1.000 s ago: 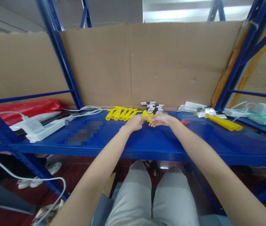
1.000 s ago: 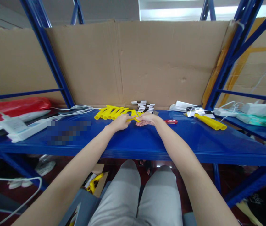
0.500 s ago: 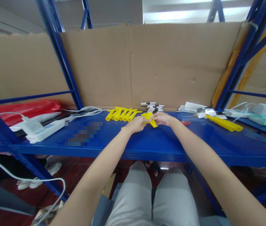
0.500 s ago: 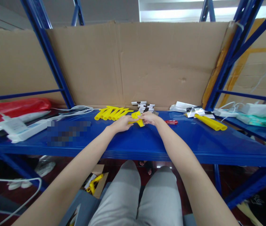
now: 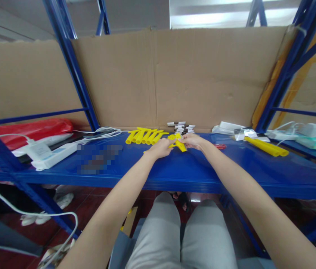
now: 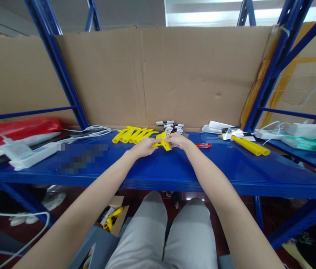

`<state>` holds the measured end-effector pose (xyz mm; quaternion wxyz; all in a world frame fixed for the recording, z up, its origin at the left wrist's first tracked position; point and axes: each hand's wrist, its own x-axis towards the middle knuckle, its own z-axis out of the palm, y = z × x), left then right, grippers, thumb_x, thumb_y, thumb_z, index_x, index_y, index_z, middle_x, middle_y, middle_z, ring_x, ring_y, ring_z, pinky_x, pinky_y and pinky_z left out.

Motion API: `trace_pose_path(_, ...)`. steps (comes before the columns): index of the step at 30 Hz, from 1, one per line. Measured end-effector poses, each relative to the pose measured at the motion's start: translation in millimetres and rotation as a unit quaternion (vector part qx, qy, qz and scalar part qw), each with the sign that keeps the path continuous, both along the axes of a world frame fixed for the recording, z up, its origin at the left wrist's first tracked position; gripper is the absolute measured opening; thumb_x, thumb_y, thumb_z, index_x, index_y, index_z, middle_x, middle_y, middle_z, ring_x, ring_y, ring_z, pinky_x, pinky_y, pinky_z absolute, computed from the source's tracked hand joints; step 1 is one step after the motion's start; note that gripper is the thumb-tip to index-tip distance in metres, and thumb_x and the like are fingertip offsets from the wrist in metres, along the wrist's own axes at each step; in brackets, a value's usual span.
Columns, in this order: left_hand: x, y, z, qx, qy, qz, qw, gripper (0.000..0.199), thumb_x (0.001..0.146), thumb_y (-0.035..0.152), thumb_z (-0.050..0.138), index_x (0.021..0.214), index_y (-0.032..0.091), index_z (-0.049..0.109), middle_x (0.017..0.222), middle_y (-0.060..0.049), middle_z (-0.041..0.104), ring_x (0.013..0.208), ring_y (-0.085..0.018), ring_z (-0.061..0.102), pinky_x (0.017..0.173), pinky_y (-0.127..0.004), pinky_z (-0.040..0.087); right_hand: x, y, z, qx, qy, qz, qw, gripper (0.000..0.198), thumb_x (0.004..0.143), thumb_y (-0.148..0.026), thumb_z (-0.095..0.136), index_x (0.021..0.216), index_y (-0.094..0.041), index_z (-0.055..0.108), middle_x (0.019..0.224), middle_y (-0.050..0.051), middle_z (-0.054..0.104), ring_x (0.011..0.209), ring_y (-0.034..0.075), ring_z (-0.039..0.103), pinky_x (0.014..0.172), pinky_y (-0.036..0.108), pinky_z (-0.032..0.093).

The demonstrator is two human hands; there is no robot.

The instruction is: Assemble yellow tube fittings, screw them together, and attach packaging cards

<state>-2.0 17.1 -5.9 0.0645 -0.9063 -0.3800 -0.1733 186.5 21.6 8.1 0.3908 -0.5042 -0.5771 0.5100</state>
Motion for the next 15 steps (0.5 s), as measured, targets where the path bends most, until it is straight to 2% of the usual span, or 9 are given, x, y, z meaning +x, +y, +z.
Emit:
trace_pose_path(7, 1.7, -3.2, 1.1, 0.012, 0.011, 0.000, 1.000, 0.047, 0.091, 0.014, 0.055, 0.137, 0.016, 0.056, 0.125, -0.014, 0.070, 0.116, -0.027, 0.066, 0.098, -0.040, 0.052, 1.1, 1.1, 0.1, 0.013, 0.010, -0.002, 1.000, 0.029, 0.077, -0.012, 0.079, 0.061, -0.016, 0.055, 0.052, -0.002, 0.062, 0.047, 0.008, 0.055, 0.053, 0.019, 0.048)
trace_pose_path(15, 4.5, -8.6, 3.1, 0.000, 0.015, -0.003, 1.000, 0.043, 0.093, 0.012, 0.049, 0.135, 0.013, 0.058, 0.131, -0.015, 0.066, 0.121, -0.028, 0.063, 0.103, -0.041, 0.050, -1.2, -2.0, 2.4, -0.010, 0.014, -0.028, 0.999, 0.026, 0.079, -0.003, 0.073, 0.064, -0.016, 0.056, 0.052, -0.003, 0.062, 0.046, 0.008, 0.053, 0.052, 0.019, 0.045)
